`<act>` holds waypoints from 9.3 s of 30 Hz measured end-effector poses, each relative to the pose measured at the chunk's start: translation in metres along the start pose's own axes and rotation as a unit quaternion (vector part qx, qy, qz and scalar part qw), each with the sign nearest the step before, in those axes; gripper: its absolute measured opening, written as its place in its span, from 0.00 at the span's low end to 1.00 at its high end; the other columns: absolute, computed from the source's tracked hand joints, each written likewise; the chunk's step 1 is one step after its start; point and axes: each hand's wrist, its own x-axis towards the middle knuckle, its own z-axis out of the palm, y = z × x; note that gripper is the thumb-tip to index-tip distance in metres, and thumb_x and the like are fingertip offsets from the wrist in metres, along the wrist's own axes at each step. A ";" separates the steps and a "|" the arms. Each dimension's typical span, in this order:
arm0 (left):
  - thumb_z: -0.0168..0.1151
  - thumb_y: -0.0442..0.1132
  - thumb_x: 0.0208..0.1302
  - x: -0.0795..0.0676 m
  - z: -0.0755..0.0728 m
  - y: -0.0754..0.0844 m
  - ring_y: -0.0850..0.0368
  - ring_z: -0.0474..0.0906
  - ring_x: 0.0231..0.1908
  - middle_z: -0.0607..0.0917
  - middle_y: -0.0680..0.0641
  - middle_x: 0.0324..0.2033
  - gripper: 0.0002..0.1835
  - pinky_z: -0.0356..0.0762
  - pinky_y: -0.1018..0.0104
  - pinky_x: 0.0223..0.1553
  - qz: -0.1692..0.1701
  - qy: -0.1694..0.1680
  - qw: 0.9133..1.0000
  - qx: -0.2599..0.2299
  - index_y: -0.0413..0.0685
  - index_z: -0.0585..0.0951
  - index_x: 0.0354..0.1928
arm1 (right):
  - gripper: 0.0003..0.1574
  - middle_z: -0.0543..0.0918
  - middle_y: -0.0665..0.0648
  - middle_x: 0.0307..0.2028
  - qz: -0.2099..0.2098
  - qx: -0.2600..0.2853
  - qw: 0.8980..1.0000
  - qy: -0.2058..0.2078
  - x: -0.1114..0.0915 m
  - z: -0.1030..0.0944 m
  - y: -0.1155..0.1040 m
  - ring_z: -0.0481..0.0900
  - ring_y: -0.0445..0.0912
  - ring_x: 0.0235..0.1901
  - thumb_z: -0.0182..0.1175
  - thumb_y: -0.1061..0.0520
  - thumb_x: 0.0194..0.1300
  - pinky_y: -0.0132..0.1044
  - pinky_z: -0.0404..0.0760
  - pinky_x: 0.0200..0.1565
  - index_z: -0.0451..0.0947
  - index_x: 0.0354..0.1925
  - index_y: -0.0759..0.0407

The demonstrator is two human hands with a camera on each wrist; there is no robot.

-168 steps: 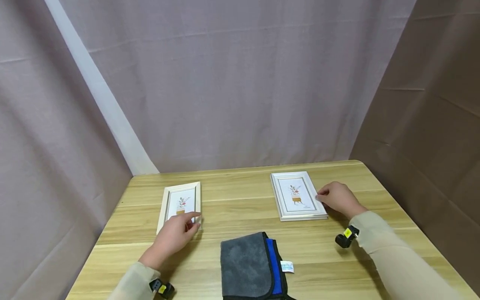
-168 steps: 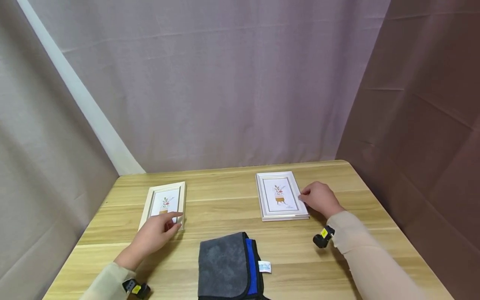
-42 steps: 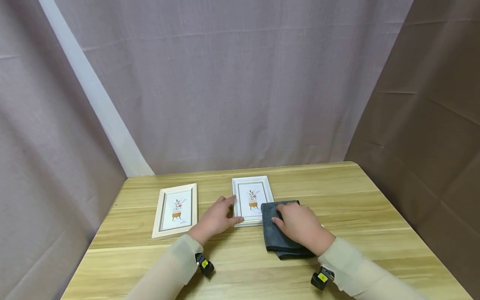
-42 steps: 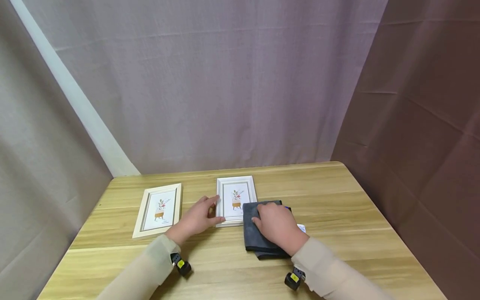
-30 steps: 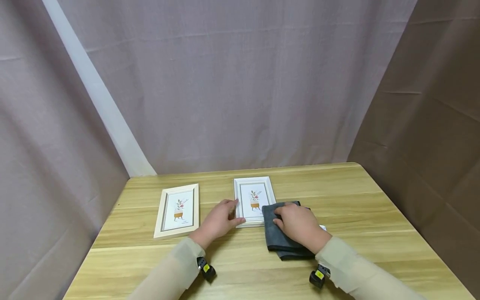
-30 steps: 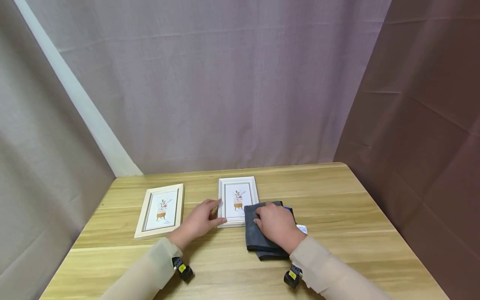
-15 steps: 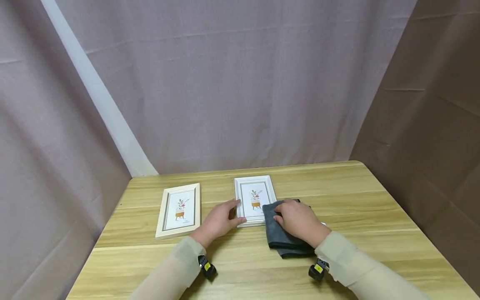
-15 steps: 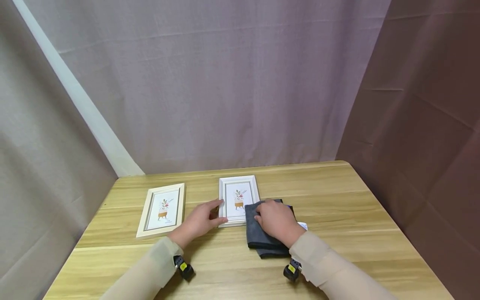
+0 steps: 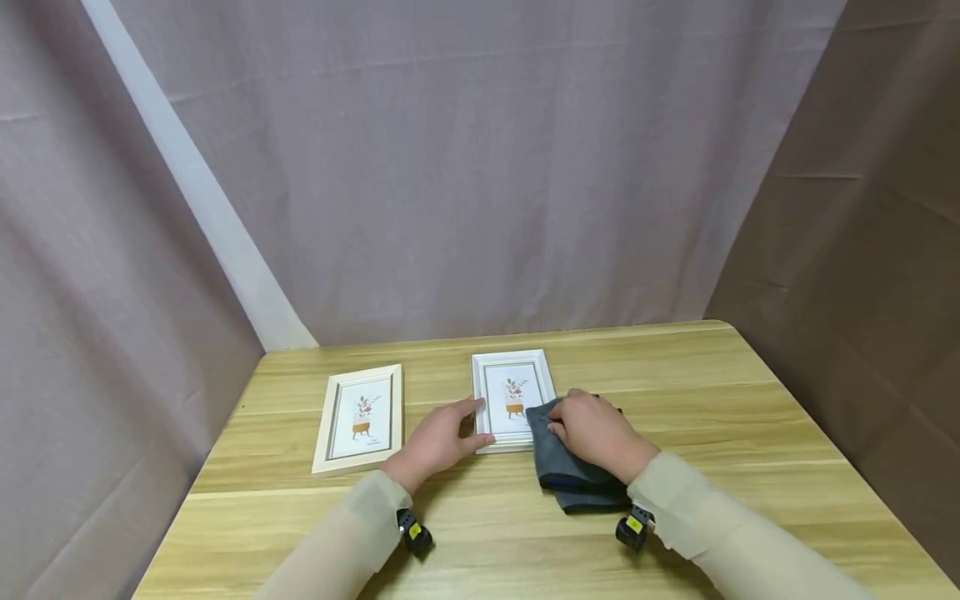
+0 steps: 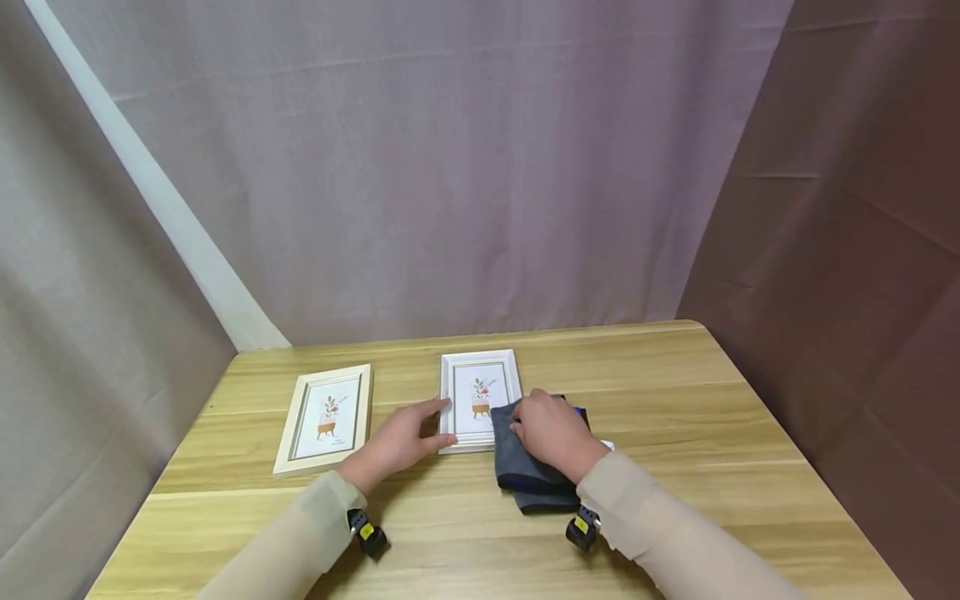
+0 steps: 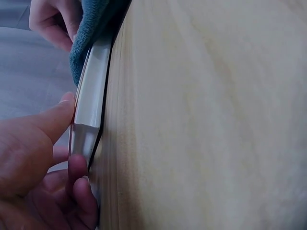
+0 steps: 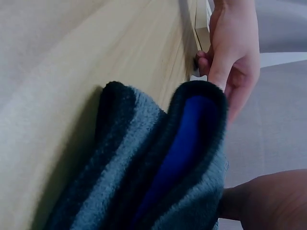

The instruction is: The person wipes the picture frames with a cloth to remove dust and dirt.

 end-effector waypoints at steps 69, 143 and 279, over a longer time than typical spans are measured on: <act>0.69 0.63 0.75 0.000 -0.007 -0.011 0.41 0.74 0.75 0.76 0.44 0.77 0.37 0.73 0.43 0.72 -0.017 0.000 0.998 0.064 0.57 0.77 0.79 | 0.26 0.80 0.69 0.65 0.066 0.016 0.996 -0.056 0.107 0.015 0.032 0.85 0.62 0.56 0.60 0.51 0.83 0.59 0.84 0.58 0.83 0.71 0.61; 0.67 0.63 0.77 0.001 -0.006 -0.006 0.42 0.73 0.75 0.75 0.44 0.78 0.36 0.72 0.45 0.74 -0.012 0.002 0.998 0.067 0.57 0.77 0.80 | 0.18 0.81 0.65 0.44 -0.050 -0.006 0.996 -0.074 0.004 -0.009 -0.007 0.75 0.47 0.34 0.60 0.58 0.83 0.45 0.80 0.38 0.88 0.60 0.67; 0.67 0.67 0.74 0.002 0.002 -0.007 0.48 0.79 0.70 0.78 0.49 0.75 0.32 0.81 0.51 0.65 -0.001 0.025 0.992 0.121 0.65 0.83 0.74 | 0.11 0.88 0.58 0.44 -0.001 -0.016 1.000 0.012 0.197 0.030 -0.001 0.87 0.56 0.47 0.79 0.55 0.69 0.53 0.87 0.52 0.91 0.46 0.58</act>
